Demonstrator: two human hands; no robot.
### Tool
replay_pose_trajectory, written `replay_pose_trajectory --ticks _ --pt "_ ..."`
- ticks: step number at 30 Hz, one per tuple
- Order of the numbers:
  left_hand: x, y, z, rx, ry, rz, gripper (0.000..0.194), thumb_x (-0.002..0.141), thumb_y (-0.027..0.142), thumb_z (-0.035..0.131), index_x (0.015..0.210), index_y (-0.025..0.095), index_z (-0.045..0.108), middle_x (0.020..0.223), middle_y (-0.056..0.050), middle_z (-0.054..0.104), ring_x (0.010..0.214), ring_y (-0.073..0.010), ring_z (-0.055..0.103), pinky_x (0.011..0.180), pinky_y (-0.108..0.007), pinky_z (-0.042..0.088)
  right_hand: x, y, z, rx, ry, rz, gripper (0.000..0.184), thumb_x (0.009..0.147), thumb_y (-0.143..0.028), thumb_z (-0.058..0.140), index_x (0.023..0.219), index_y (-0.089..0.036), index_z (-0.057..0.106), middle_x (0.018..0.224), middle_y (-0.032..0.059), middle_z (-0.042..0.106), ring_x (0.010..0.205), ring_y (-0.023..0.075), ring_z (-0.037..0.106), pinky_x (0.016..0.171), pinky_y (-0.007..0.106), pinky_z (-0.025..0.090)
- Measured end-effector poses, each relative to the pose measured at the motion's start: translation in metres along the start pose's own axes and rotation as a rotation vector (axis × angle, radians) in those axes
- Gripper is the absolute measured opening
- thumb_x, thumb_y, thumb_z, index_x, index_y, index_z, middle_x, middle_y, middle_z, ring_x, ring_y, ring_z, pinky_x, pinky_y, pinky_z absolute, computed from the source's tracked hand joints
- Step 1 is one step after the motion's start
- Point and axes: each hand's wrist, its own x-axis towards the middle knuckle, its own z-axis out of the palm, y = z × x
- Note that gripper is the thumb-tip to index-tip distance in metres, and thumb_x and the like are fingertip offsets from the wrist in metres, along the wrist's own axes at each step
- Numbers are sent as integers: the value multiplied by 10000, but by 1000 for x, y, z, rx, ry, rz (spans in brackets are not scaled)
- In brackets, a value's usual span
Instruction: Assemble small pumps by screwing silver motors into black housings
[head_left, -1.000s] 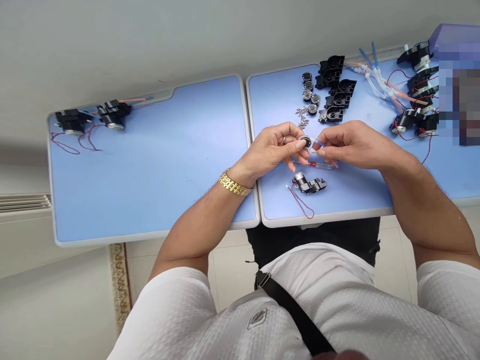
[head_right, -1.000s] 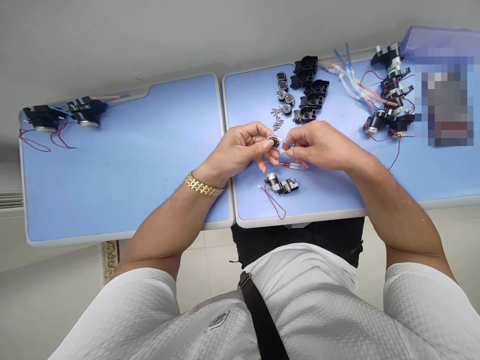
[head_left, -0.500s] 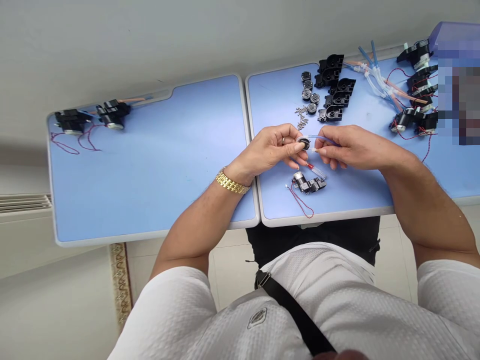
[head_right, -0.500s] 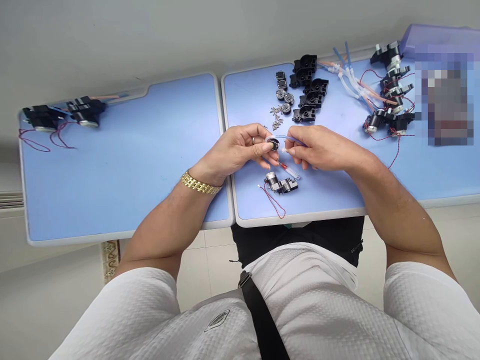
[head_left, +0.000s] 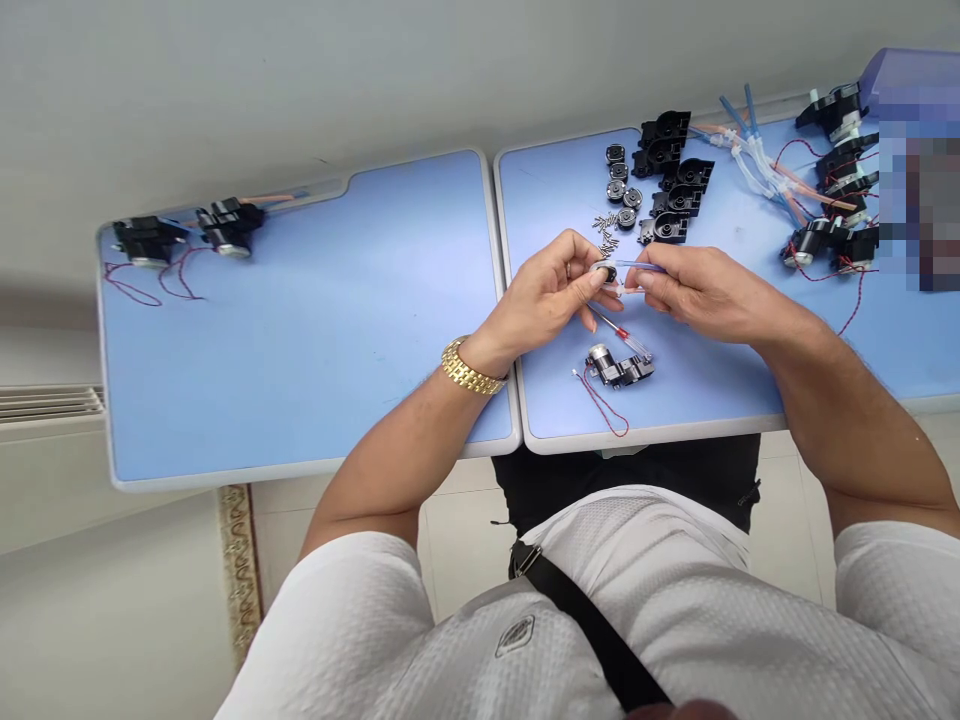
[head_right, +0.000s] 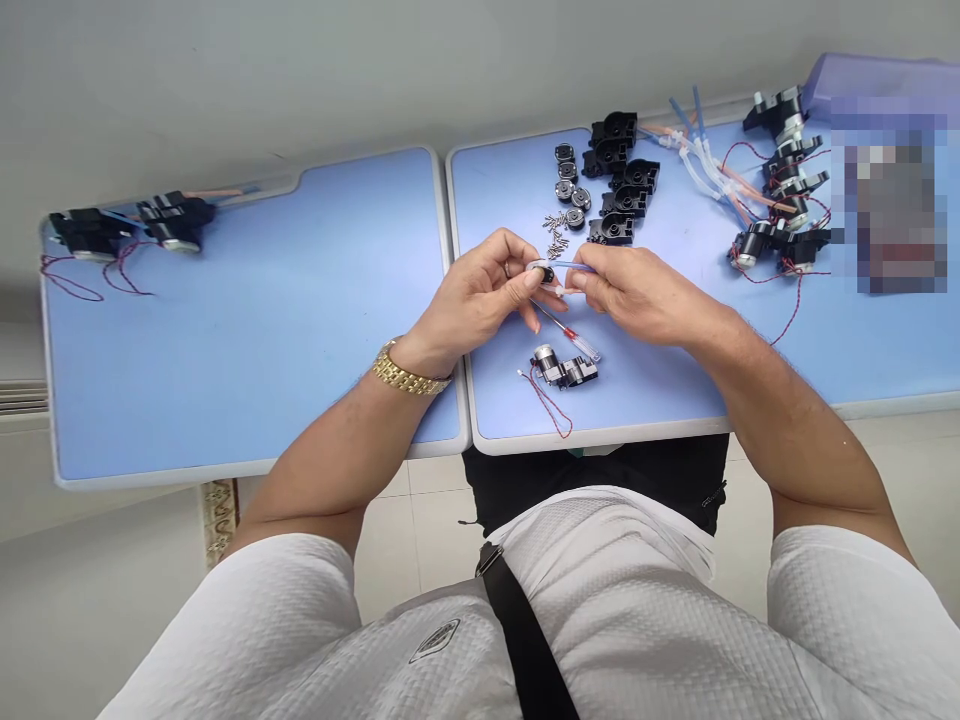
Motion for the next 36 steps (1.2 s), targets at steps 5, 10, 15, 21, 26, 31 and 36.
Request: replay_pose_trajectory --ticks 5,10,15,21,26,31,36 --pt "1 11 -2 -74 -27 -11 714 956 877 893 1168 257 609 1053 -43 847 1048 -305 946 669 -322 745 -1 -5 -1 254 47 69 204 1173 -369 610 1015 -264 685 674 -49 472 631 159 446 619 336 354" --pt "2 12 0 -111 0 -40 738 935 908 887 1156 266 599 1035 -34 871 980 -276 943 634 -295 718 0 -3 0 376 41 58 317 1159 -555 715 1020 -270 705 658 -55 454 601 150 408 566 331 301" --pt "2 11 -2 -102 45 -88 701 963 889 874 1153 267 611 1036 -41 890 923 -247 930 597 -272 678 0 3 1 373 46 42 392 1102 -675 776 1218 -300 757 670 -63 487 591 157 423 571 339 340" --pt "0 16 -5 -159 1 -121 703 939 837 938 1149 250 613 988 -33 888 825 -211 911 559 -234 648 -3 -3 -1 479 74 3 518 1088 -704 800 1402 -291 798 662 -83 388 579 145 366 543 328 330" --pt "0 18 -3 -203 -53 -149 700 944 808 951 1150 237 604 1021 -42 899 886 -225 936 576 -215 663 0 -2 1 507 120 8 485 1066 -755 801 1177 -285 849 656 -70 397 567 136 328 518 328 312" --pt "-1 19 0 -230 -43 -162 709 919 782 986 1134 236 587 1021 -36 901 947 -248 953 617 -217 701 3 1 5 492 201 4 481 1021 -760 855 1022 -280 833 653 -58 436 566 136 361 508 339 317" --pt "-2 22 0 -230 -14 -211 627 980 700 970 1127 228 584 1011 -33 896 918 -220 947 646 -208 711 2 -1 3 345 266 -2 473 948 -753 932 944 -293 822 625 -46 504 574 159 438 537 372 341"
